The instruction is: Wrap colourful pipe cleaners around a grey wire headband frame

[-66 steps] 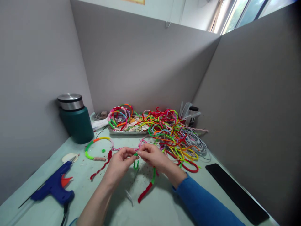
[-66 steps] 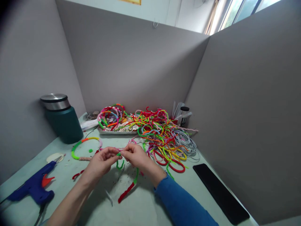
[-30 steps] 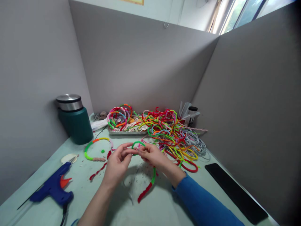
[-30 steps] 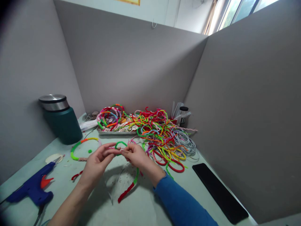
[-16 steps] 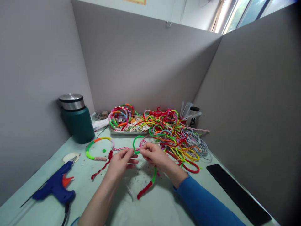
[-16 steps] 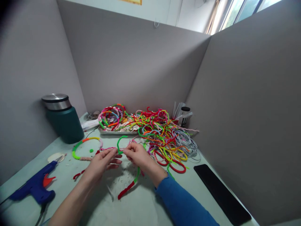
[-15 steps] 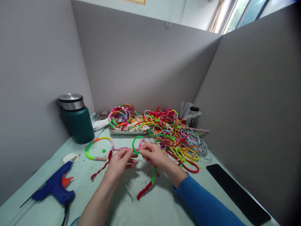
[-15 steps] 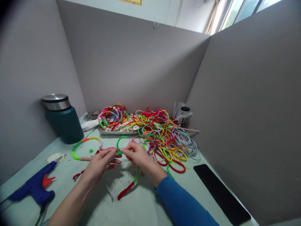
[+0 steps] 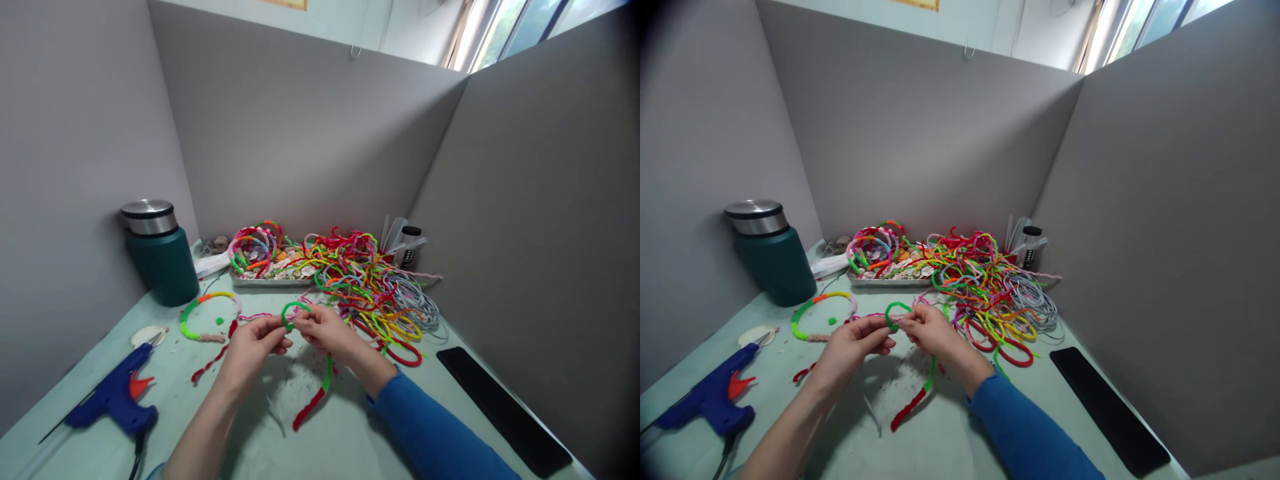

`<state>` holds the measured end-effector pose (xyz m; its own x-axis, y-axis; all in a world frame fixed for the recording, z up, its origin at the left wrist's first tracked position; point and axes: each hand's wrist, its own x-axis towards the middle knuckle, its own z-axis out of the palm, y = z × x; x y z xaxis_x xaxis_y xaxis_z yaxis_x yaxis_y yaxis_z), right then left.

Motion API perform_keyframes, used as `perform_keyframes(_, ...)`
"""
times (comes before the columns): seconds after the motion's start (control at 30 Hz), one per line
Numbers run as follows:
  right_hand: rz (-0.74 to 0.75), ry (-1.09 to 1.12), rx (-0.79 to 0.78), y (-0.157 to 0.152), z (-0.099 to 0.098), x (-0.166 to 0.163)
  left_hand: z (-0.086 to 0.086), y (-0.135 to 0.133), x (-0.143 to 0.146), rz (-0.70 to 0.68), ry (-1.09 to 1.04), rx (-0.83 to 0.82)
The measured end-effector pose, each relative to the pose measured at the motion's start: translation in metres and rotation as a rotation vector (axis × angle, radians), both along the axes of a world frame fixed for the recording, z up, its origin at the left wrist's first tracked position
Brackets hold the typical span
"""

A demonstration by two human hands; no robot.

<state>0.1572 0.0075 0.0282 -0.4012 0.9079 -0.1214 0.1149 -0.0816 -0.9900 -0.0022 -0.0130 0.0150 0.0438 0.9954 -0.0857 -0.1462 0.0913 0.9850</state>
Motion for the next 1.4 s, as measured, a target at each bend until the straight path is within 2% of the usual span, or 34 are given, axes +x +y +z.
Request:
perform_keyframes(0.37, -0.038, -0.012, 0.001, 0.0004, 0.0003, -0.0004, -0.0015, 0.0011, -0.0011, -0.022, 0.046, 0.038)
perform_keyframes(0.57, -0.023, -0.012, 0.023, 0.0009, -0.0002, 0.0003, 0.0026, -0.0026, 0.0001, -0.047, 0.013, -0.016)
perform_keyframes(0.77, -0.014, 0.013, 0.051, -0.0001, -0.0005, -0.0009, -0.0017, -0.002, -0.0003, -0.012, -0.054, -0.046)
perform_keyframes(1.1, -0.01, -0.049, 0.053, -0.0014, -0.0007, -0.0014, 0.0005, -0.0025, -0.0004, -0.062, -0.091, -0.121)
perform_keyframes(1.4, -0.014, -0.038, 0.065, 0.0008, -0.0032, 0.0008, -0.0002, -0.004, -0.0003, -0.059, -0.045, -0.099)
